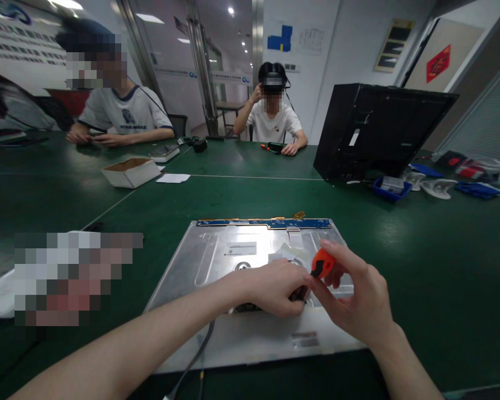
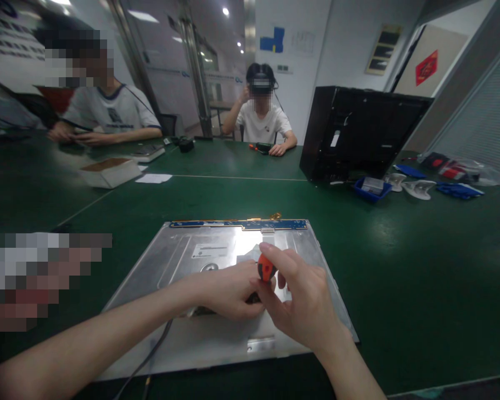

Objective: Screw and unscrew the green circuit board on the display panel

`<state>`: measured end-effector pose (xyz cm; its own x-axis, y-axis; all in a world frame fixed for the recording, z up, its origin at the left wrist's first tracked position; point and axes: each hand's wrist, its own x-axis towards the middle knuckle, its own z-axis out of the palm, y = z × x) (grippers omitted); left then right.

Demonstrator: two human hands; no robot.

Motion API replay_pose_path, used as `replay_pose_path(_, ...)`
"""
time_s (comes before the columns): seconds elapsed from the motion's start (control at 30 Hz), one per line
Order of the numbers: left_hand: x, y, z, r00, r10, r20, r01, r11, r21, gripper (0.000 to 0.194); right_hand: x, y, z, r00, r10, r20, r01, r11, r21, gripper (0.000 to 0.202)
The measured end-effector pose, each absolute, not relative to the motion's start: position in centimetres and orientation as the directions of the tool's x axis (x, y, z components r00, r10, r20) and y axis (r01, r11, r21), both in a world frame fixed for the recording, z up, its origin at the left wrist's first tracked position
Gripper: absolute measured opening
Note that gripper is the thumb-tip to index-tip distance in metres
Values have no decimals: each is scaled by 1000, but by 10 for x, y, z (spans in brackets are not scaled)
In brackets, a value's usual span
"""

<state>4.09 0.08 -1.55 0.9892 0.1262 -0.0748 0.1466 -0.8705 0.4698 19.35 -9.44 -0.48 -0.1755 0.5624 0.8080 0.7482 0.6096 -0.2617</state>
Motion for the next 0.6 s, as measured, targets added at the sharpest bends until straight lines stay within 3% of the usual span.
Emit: replay_pose_path(0.6,42,2,-13,989,127,-74,147,-870,471,4,194,-93,-6,-165,574,802,736,613,-287,55)
